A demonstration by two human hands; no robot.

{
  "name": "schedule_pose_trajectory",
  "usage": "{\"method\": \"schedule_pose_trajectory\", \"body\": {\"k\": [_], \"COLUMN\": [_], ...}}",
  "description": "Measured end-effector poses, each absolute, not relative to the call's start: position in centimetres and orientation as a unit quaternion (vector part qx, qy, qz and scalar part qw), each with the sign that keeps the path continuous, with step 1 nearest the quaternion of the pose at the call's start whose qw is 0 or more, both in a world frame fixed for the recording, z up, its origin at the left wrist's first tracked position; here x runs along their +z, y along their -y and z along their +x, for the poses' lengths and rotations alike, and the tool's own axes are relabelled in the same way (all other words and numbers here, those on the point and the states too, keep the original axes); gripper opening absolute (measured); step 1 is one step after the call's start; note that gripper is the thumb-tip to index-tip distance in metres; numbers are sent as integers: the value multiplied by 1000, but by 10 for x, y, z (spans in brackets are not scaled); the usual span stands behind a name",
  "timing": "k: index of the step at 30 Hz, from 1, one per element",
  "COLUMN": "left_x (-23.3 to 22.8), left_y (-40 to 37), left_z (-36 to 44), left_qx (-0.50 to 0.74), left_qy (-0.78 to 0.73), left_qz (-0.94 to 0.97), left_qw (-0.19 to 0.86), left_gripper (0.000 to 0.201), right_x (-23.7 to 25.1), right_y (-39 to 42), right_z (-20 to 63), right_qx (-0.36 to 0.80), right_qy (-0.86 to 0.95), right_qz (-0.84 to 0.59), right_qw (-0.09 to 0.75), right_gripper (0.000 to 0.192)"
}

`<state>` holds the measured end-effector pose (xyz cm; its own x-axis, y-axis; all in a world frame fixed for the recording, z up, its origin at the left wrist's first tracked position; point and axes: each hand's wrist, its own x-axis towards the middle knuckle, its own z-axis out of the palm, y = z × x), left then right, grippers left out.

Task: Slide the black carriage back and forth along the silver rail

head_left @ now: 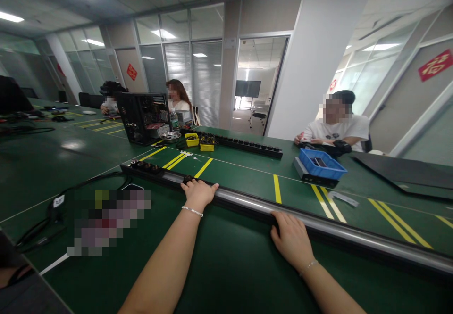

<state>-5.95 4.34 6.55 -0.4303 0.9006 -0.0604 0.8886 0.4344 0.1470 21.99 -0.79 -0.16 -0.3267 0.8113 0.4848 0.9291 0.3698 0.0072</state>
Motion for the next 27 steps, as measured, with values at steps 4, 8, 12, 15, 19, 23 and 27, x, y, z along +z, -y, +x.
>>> {"method": "schedule_pose_trajectory", "body": {"k": [4, 8, 12, 15, 19, 23, 27], "left_x": [60, 53, 49, 47, 44, 38, 36], "left_y": [-47, -49, -50, -51, -53, -54, -55], "left_z": [-73, -87, -97, -101, -108, -123, -141], "left_qx": [81, 94, 118, 127, 138, 163, 186], "left_qy": [-846, -858, -860, -859, -863, -868, -876], "left_qz": [523, 503, 497, 495, 484, 468, 444], "left_qw": [65, 40, 22, 28, 43, 29, 26], "left_gripper": [79, 75, 72, 72, 72, 71, 72], "right_x": [-2, -2, -2, -2, -1, -2, -1], "right_y": [8, 8, 8, 8, 8, 8, 8], "right_z": [220, 220, 220, 220, 220, 220, 220], "right_qx": [-139, -137, -134, -136, -140, -137, -133], "right_qy": [803, 803, 801, 802, 801, 802, 802], "right_qz": [-541, -542, -546, -544, -544, -543, -542], "right_qw": [206, 207, 206, 206, 206, 208, 212], "right_gripper": [29, 29, 29, 29, 29, 30, 30]}}
